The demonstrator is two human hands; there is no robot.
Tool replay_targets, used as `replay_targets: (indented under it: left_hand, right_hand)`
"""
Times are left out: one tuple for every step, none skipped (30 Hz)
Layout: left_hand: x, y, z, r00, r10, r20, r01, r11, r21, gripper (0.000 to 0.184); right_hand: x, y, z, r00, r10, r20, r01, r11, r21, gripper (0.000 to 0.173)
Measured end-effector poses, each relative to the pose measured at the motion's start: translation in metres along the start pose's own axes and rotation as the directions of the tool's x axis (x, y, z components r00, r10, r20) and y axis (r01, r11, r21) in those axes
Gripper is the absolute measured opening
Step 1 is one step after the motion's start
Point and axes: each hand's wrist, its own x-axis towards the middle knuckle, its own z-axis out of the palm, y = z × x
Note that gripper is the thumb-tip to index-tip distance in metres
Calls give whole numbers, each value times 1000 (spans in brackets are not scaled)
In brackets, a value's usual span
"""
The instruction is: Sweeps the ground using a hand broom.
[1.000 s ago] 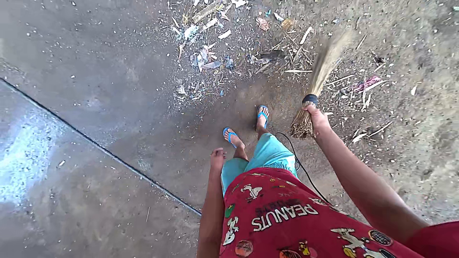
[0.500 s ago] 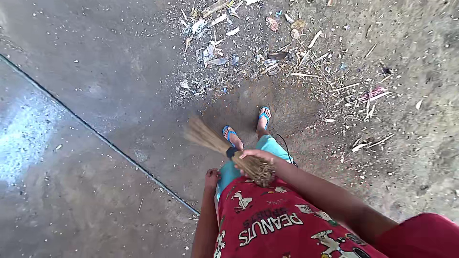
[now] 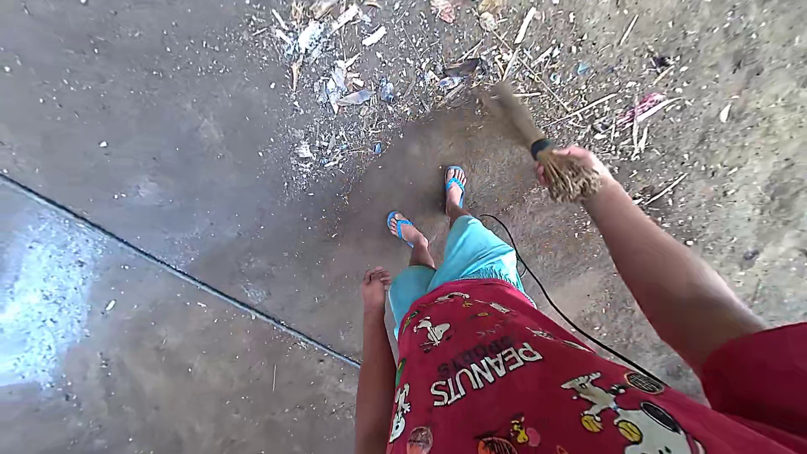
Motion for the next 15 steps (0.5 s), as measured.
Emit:
replay_targets:
  left_hand:
    - [0, 6, 4, 1000, 11, 16, -11, 1000, 22, 40]
    - [-1, 10, 7, 999, 17, 32, -18, 999, 41, 40]
    - [-1, 12, 10, 999, 17, 41, -19, 998, 54, 39]
    - [-2, 14, 12, 999, 20, 41, -22, 998, 56, 39]
    - [-1, 15, 13, 999, 22, 28, -23, 999, 44, 38]
    - [-1, 15, 13, 1000, 22, 6, -23, 999, 24, 38]
    - [-1, 14, 13, 1000, 13, -10, -13, 1000, 12, 38]
    - [0, 12, 14, 1000, -2, -14, 2, 1000, 13, 38]
    - [2, 7, 15, 1000, -18, -4, 18, 999, 35, 38]
    - [3, 1, 16, 999, -41, 17, 40, 996, 75, 38]
    - [5, -3, 17, 997, -68, 33, 64, 991, 116, 39]
    - [6, -6, 18, 994, -100, 39, 92, 984, 154, 40]
    - [6, -6, 20, 991, -126, 34, 118, 977, 179, 40]
    - [4, -5, 23, 988, -152, 25, 144, 970, 195, 40]
    - [0, 0, 26, 985, -170, 21, 162, 965, 205, 40]
  right_hand:
    - [-1, -15, 6, 968, -64, -244, 62, 998, -14, 29]
    - [0, -27, 16, 862, -128, -490, 116, 992, -56, 30]
    - [3, -35, 23, 739, -172, -652, 154, 984, -84, 46]
    - [5, -41, 31, 643, -213, -736, 194, 975, -112, 56]
    - [2, -44, 41, 577, -252, -777, 231, 963, -141, 57]
    - [-5, -41, 51, 555, -284, -782, 257, 953, -163, 54]
    - [-15, -33, 59, 562, -314, -765, 281, 943, -181, 48]
    - [-27, -21, 63, 594, -339, -729, 294, 936, -195, 41]
    - [-38, -9, 63, 655, -350, -669, 288, 935, -207, 37]
    - [-48, 4, 60, 737, -330, -591, 261, 944, -201, 34]
    - [-59, 16, 57, 832, -265, -488, 207, 964, -170, 32]
    - [-66, 24, 54, 927, -156, -341, 125, 986, -109, 31]
    - [-72, 31, 53, 990, -22, -141, 17, 999, -38, 31]
    - [-77, 38, 55, 993, 105, 62, -107, 994, 22, 35]
    - [-79, 43, 62, 951, 199, 236, -218, 974, 59, 39]
